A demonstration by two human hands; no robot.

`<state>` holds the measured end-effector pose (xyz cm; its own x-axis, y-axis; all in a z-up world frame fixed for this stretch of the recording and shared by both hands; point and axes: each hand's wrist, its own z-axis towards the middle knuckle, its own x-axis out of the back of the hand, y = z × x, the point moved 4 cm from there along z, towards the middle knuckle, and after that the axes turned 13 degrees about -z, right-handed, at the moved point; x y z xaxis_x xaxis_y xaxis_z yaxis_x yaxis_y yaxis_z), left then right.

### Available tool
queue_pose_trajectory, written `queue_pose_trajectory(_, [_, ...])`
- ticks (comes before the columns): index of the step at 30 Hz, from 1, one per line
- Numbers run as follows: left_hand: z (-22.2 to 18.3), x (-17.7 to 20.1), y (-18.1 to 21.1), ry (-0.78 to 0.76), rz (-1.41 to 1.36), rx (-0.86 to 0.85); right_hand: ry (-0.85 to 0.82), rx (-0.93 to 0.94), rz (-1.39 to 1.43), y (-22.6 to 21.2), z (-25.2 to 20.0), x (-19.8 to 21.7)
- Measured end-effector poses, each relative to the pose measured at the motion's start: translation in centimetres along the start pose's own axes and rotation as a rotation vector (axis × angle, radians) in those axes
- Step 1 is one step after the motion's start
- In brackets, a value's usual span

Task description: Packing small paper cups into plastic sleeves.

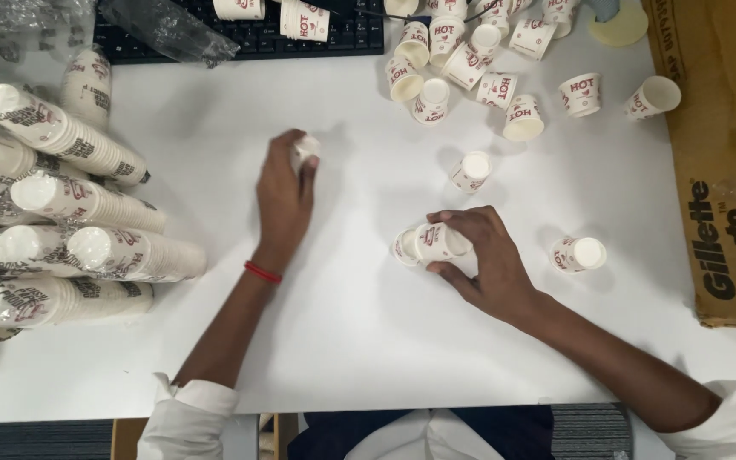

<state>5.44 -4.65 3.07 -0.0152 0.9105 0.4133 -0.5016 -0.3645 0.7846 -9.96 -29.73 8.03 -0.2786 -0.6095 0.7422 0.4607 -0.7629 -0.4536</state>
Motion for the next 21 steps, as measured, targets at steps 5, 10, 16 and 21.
queue_pose_trajectory(5, [-4.0, -4.2, 2.0, -0.129, -0.493, 0.279, -0.121, 0.091, -0.15, -0.9, 1.0, -2.0])
queue_pose_trajectory(10, [-6.0, -5.3, 7.7, -0.11, -0.8, -0.051, -0.295, -0.076, -0.138, 1.2, -0.1, -3.9])
queue_pose_trajectory(16, [-6.5, -6.6, 10.7, -0.369, -0.491, -0.276, 0.097, -0.008, 0.103, 3.3, 0.7, -0.9])
queue_pose_trajectory(21, [-6.1, -7.9, 10.0, -0.508, -0.402, -0.07, 0.016, -0.131, -0.417, 4.5, 3.7, -0.3])
